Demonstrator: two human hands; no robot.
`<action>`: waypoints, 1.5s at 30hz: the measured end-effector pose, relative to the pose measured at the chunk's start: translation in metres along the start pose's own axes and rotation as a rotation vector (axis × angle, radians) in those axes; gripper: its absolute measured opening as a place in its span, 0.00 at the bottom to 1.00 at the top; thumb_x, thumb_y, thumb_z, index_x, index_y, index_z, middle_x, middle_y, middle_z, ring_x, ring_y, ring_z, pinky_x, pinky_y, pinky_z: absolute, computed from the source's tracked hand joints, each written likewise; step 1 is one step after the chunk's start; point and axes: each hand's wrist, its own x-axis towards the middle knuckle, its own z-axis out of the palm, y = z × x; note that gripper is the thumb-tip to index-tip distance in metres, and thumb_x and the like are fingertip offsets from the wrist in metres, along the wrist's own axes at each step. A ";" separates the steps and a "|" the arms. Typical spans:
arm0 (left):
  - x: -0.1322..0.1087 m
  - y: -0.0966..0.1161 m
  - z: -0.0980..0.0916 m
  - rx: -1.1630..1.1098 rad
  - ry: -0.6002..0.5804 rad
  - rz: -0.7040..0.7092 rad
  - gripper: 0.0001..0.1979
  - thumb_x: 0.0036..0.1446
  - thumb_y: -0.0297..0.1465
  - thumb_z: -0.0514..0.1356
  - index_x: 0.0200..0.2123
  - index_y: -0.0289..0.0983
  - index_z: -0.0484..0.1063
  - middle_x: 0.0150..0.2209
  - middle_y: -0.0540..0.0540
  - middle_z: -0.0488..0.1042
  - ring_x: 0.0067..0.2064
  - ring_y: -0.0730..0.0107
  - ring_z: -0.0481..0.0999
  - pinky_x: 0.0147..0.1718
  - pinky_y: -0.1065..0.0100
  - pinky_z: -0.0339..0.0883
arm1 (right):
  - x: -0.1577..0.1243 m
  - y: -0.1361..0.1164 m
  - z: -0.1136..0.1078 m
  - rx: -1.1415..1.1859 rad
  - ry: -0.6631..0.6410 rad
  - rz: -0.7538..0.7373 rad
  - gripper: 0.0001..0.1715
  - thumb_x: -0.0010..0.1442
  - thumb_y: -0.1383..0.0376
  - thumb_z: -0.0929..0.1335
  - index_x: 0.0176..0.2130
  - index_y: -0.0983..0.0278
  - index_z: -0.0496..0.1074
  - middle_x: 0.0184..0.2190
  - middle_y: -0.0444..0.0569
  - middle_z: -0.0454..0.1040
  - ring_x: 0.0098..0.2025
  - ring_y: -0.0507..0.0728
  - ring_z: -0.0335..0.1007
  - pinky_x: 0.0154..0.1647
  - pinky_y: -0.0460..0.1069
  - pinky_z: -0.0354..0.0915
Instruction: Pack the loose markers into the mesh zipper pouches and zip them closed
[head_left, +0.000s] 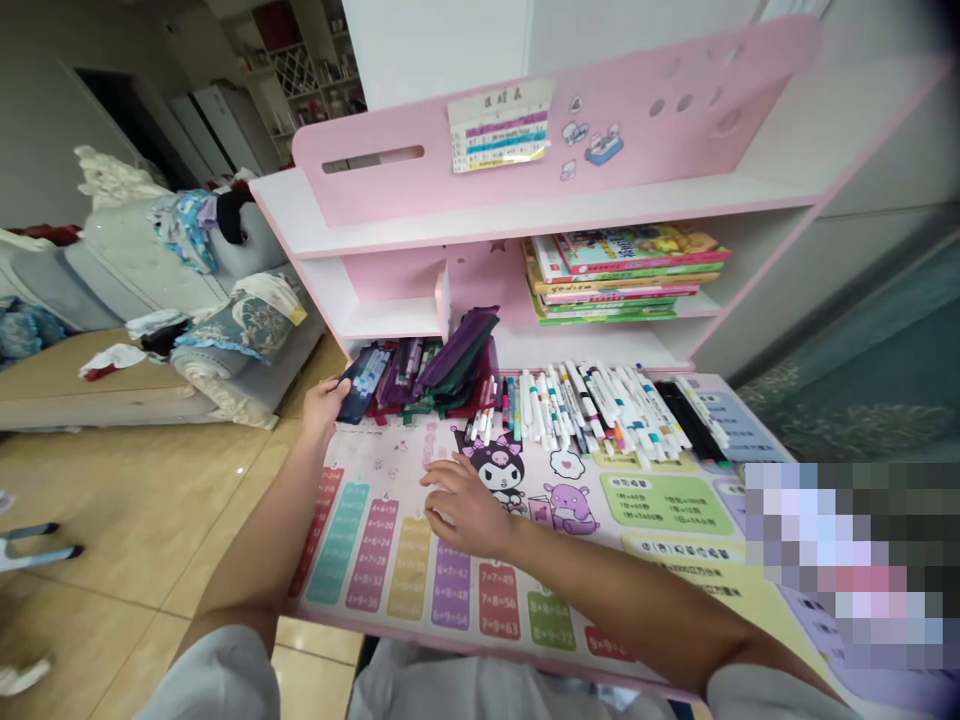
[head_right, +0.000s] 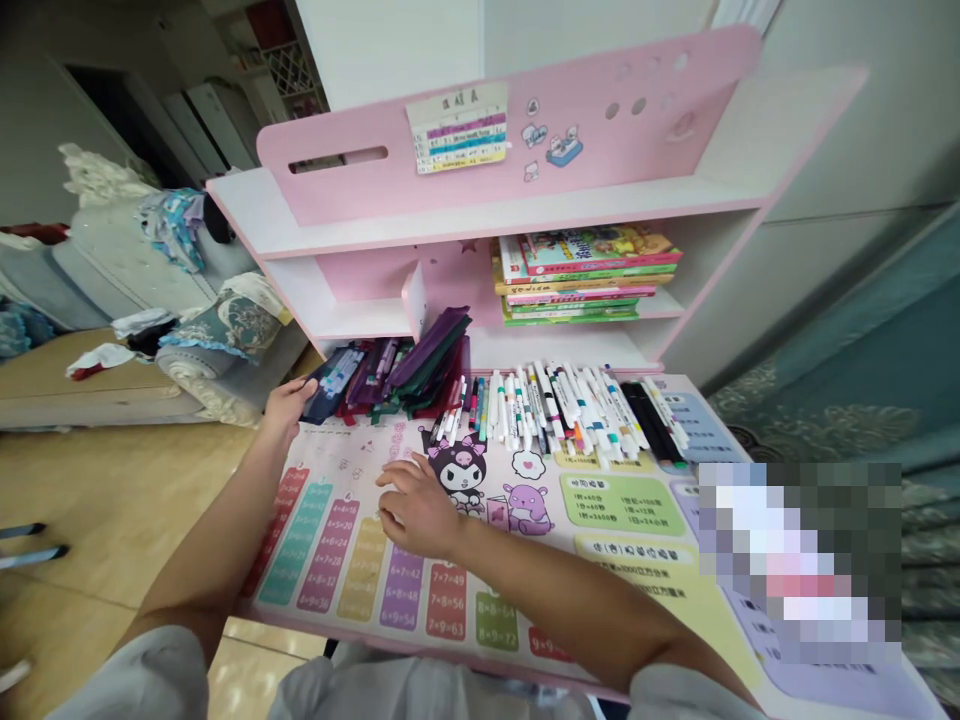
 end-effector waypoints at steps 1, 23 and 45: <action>0.003 -0.001 0.004 0.013 -0.007 -0.012 0.18 0.50 0.44 0.67 0.29 0.32 0.79 0.28 0.45 0.79 0.36 0.59 0.78 0.39 0.61 0.74 | -0.001 0.001 0.000 0.000 -0.003 -0.002 0.09 0.63 0.65 0.67 0.31 0.61 0.74 0.45 0.53 0.80 0.58 0.62 0.72 0.66 0.68 0.58; -0.007 -0.007 0.016 0.285 0.105 -0.054 0.18 0.64 0.42 0.56 0.44 0.36 0.78 0.55 0.32 0.76 0.66 0.39 0.62 0.64 0.38 0.52 | -0.001 0.005 -0.007 -0.111 -0.055 -0.084 0.10 0.65 0.65 0.66 0.32 0.61 0.75 0.46 0.53 0.80 0.57 0.60 0.73 0.67 0.66 0.58; -0.046 0.096 0.101 0.616 -0.460 0.267 0.29 0.56 0.55 0.61 0.44 0.36 0.80 0.66 0.30 0.66 0.73 0.28 0.47 0.67 0.29 0.39 | -0.043 0.037 -0.051 -0.135 0.074 -0.025 0.07 0.65 0.65 0.66 0.35 0.60 0.74 0.44 0.53 0.79 0.57 0.61 0.74 0.66 0.66 0.61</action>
